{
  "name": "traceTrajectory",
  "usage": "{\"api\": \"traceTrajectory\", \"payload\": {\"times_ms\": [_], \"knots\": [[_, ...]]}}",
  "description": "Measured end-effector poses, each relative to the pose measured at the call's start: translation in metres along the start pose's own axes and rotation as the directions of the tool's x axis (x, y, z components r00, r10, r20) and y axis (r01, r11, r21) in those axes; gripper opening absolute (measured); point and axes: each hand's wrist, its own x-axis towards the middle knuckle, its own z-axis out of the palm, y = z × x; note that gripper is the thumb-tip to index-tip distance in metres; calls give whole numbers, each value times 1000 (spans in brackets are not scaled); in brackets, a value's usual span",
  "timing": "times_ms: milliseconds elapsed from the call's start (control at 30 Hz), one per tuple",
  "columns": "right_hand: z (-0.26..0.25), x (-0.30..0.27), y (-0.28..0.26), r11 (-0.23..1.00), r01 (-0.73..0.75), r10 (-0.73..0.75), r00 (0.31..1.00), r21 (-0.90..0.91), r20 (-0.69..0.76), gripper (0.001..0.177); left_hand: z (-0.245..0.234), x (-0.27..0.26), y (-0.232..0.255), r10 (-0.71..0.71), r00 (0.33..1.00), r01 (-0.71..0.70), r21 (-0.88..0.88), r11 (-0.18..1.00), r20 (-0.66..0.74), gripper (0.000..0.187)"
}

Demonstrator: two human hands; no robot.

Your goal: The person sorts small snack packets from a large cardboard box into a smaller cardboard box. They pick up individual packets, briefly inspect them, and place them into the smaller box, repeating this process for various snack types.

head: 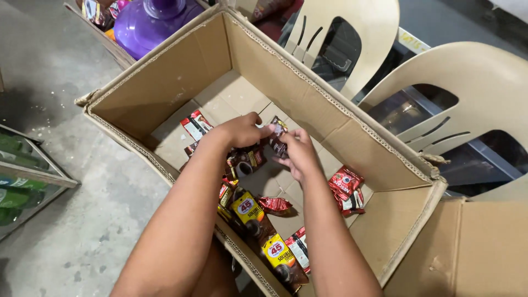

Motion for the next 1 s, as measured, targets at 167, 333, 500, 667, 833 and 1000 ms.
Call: {"api": "traceTrajectory", "payload": {"times_ms": [167, 333, 500, 667, 833, 1000], "knots": [[1, -26, -27, 822, 403, -356, 915, -403, 190, 31, -7, -18, 21, 86, 995, -95, -414, 905, -41, 75], [1, -74, -72, 208, 810, -715, 509, -548, 479, 39, -10, -8, 21, 150, 981, -192, -702, 686, -122, 50], [-16, -84, -99, 664, 642, -605, 763, -384, 229, 59, -5, -8, 26, 372, 904, -374, -808, 454, -209, 30], [-37, -96, -115, 844, 375, -308, 924, -385, 225, 44, -7, -34, 50, 448, 890, -297, -851, 433, -82, 25], [-72, -79, -103, 827, 426, -246, 861, -367, 445, 40, -6, -50, 60, 466, 881, -388, -682, 620, -77, 27], [-54, -115, -124, 810, 364, -182, 901, -459, 394, 47, 1, -49, 69, 487, 872, -396, -646, 653, -42, 26]]}}
